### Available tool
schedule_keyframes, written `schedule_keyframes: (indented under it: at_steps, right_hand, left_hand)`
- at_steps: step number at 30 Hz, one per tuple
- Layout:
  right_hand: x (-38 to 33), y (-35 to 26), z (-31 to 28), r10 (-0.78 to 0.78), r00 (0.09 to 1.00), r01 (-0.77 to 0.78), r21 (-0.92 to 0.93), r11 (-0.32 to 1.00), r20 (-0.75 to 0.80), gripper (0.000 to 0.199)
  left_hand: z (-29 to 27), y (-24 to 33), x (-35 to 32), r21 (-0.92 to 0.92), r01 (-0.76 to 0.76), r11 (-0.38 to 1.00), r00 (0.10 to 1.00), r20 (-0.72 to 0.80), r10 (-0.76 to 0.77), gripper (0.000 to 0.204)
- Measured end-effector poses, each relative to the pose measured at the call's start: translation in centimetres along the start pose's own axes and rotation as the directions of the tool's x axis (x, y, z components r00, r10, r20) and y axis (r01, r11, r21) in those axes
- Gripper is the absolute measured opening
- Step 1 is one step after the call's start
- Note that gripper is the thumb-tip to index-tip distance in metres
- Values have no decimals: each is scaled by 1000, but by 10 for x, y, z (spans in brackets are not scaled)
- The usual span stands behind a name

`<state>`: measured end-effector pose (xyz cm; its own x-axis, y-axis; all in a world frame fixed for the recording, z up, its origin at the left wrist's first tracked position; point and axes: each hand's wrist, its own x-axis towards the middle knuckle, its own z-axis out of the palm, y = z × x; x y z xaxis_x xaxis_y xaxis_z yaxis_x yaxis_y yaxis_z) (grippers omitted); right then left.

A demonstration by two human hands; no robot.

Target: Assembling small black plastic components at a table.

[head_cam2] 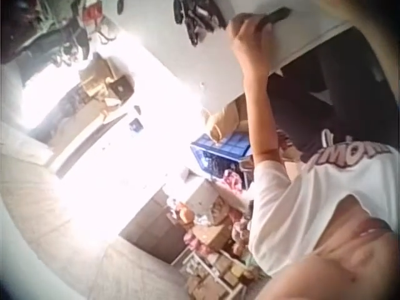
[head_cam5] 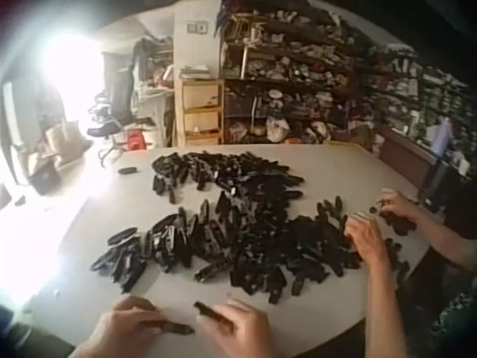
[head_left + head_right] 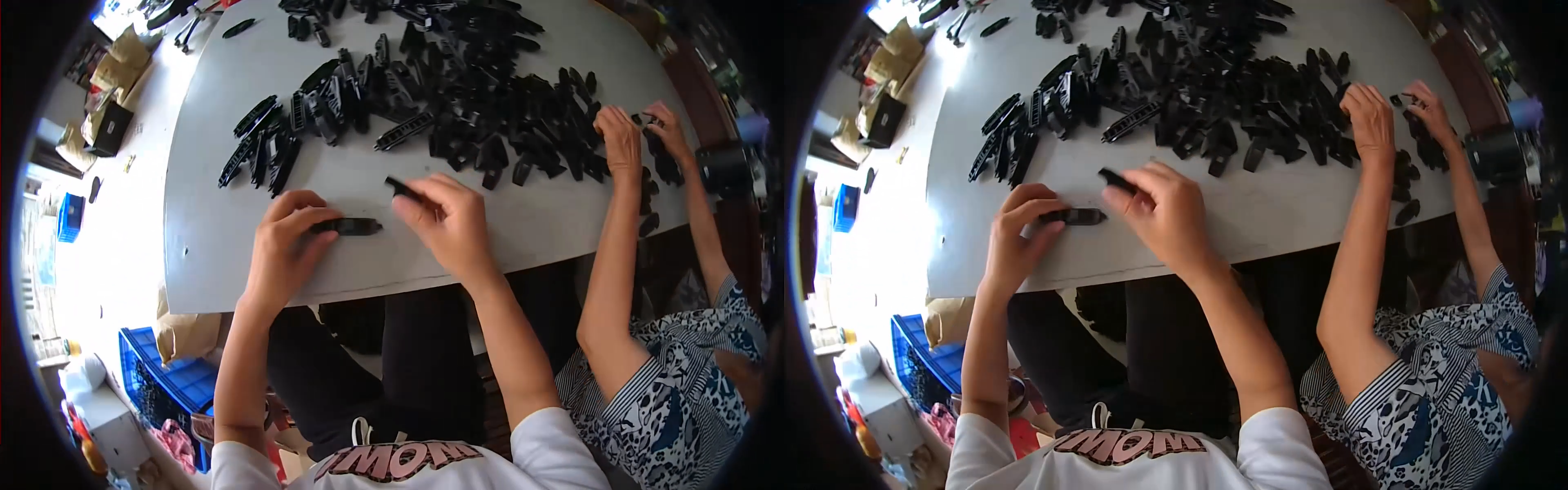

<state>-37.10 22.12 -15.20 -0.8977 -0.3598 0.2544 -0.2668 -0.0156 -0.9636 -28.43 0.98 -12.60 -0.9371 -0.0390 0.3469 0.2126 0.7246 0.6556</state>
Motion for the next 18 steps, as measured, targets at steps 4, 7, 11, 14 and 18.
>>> schedule_keyframes:
  at_steps: [4, 7, 11, 14, 18]
  right_hand:
    - [-13, -14, 4, -134, 983, 171, -344, 923, 128, 18]
    - [-10, -16, -3, -31, 999, 33, -199, 980, 13, 22]
    - [-13, -21, -5, -128, 981, 171, -324, 931, 148, 25]
    - [-12, -20, -7, -181, 946, 289, -449, 846, 269, 28]
    - [-12, -24, -14, -184, 900, 379, -502, 777, 395, 30]
  left_hand:
    - [1, 30, -2, 172, -43, 984, 996, 85, 29, 34]
    - [6, 44, -4, 184, 54, 981, 978, 189, -90, 37]
    - [10, 27, -10, 107, -123, 987, 980, 167, 104, 40]
    - [5, 21, -10, -153, 65, 986, 983, 180, -37, 32]
    - [-1, 14, -9, -204, 170, 964, 960, 254, -116, 24]
